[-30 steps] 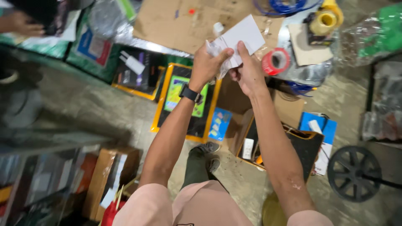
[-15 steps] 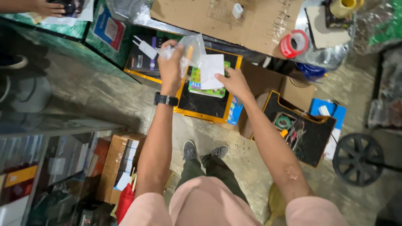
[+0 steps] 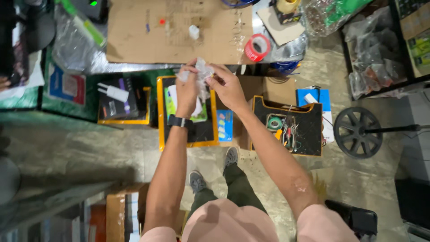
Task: The person gathers small parts and a black electronic device from the floor and places them into a cardboard box. They use crimping pliers on a cable at a workbench, use a computer mouse and keyboard at a desk, then seal the box with tape and sweep the floor with a broom.
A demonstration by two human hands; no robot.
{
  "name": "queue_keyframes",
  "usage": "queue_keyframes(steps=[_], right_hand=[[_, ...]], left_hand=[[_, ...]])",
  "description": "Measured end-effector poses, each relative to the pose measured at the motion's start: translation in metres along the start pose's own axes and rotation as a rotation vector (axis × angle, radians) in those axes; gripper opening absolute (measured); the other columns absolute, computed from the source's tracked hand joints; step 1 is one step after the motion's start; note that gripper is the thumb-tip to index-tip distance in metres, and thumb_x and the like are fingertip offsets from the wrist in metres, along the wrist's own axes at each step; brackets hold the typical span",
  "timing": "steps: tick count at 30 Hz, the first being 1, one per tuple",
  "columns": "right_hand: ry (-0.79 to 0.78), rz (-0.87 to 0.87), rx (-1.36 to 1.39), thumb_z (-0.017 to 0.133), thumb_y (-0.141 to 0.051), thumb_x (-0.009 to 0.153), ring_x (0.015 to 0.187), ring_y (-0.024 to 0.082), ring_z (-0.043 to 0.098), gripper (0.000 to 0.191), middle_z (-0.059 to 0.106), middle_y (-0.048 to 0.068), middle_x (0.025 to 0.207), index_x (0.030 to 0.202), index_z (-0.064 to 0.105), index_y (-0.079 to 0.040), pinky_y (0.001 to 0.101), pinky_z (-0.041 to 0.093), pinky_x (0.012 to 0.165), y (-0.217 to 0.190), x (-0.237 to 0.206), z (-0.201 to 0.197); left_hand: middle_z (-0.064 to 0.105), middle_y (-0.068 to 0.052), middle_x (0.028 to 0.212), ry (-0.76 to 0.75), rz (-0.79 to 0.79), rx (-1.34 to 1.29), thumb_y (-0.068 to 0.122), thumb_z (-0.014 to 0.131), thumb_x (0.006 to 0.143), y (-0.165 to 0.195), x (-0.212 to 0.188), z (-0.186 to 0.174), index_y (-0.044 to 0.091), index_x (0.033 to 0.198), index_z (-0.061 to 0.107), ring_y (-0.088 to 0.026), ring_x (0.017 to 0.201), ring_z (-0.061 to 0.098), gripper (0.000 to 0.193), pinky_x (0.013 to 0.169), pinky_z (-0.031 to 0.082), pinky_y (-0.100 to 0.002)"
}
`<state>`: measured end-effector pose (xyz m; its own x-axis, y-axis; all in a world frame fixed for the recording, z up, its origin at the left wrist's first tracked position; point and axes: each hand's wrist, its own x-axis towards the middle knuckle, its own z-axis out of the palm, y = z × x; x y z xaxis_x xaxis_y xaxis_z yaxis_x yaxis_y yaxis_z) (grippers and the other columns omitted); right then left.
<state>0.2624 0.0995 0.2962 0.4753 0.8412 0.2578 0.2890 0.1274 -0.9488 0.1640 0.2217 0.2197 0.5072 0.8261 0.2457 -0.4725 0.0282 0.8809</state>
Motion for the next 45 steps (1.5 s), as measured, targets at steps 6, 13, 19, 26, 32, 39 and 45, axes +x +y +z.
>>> queue_keyframes(steps=[6, 13, 19, 26, 32, 39, 45], right_hand=[[0.23, -0.034, -0.269, 0.068, 0.0, 0.092, 0.088, 0.011, 0.067, 0.024, 0.07, 0.006, 0.108, 0.116, 0.072, 0.001, 0.0246, 0.054, 0.079, 0.058, 0.033, -0.055], [0.142, 0.203, 0.058, 0.065, -0.005, 0.095, 0.092, 0.008, 0.07, 0.019, 0.076, 0.005, 0.104, 0.112, 0.072, 0.001, 0.0243, 0.057, 0.083, 0.154, 0.078, -0.169], [0.396, 0.299, -0.239, 0.07, -0.012, 0.095, 0.082, 0.012, 0.068, 0.019, 0.076, 0.009, 0.092, 0.108, 0.076, -0.001, 0.0274, 0.054, 0.076, 0.25, 0.108, -0.267], [0.383, 0.161, -0.631, 0.075, -0.012, 0.089, 0.09, 0.028, 0.07, 0.02, 0.07, 0.015, 0.101, 0.106, 0.073, -0.001, 0.0367, 0.055, 0.08, 0.309, 0.173, -0.327], [0.508, 0.055, -0.832, 0.091, -0.019, 0.079, 0.134, 0.046, 0.042, 0.069, 0.04, 0.028, 0.14, 0.136, 0.055, -0.004, 0.0542, 0.036, 0.115, 0.34, 0.242, -0.341], [0.395, 0.308, -1.086, 0.102, -0.037, 0.066, 0.136, 0.055, 0.036, 0.081, 0.033, 0.035, 0.142, 0.133, 0.063, -0.016, 0.0644, 0.036, 0.107, 0.349, 0.289, -0.337], [0.443, 0.064, -0.458, 0.096, -0.033, 0.068, 0.122, 0.037, 0.054, 0.056, 0.046, 0.025, 0.138, 0.11, 0.067, -0.011, 0.0468, 0.047, 0.105, 0.33, 0.263, -0.277]], left_hand=[[0.063, -0.009, 0.124, 0.06, -0.342, -0.202, 0.014, 0.065, 0.104, -0.076, 0.045, 0.088, 0.008, 0.101, 0.054, -0.013, 0.098, 0.059, 0.012, 0.083, 0.053, -0.029], [0.067, -0.007, 0.088, 0.04, -0.349, 0.181, -0.001, 0.068, 0.091, -0.154, 0.122, 0.159, 0.002, 0.108, 0.061, -0.013, 0.066, 0.065, 0.018, 0.052, 0.053, -0.028], [0.065, 0.001, 0.08, 0.133, -0.36, 0.176, -0.002, 0.058, 0.088, -0.226, 0.193, 0.169, 0.009, 0.12, 0.061, -0.013, 0.063, 0.066, 0.035, 0.049, 0.054, -0.027], [0.069, -0.009, 0.076, 0.302, -0.067, 0.657, 0.013, 0.069, 0.093, -0.297, 0.207, 0.132, 0.006, 0.094, 0.066, -0.023, 0.068, 0.068, 0.007, 0.06, 0.053, -0.035], [0.069, -0.015, 0.08, 0.258, -0.004, 0.795, 0.013, 0.068, 0.087, -0.317, 0.195, 0.126, 0.004, 0.091, 0.064, -0.029, 0.071, 0.07, 0.011, 0.067, 0.055, -0.038], [0.063, -0.014, 0.076, 0.213, -0.008, 0.789, 0.011, 0.068, 0.085, -0.319, 0.198, 0.119, 0.005, 0.09, 0.061, -0.026, 0.067, 0.063, 0.01, 0.064, 0.052, -0.037], [0.074, -0.01, 0.083, 0.217, -0.131, 0.613, 0.017, 0.07, 0.09, -0.321, 0.195, 0.113, 0.006, 0.092, 0.064, -0.023, 0.076, 0.075, 0.013, 0.071, 0.058, -0.034]])
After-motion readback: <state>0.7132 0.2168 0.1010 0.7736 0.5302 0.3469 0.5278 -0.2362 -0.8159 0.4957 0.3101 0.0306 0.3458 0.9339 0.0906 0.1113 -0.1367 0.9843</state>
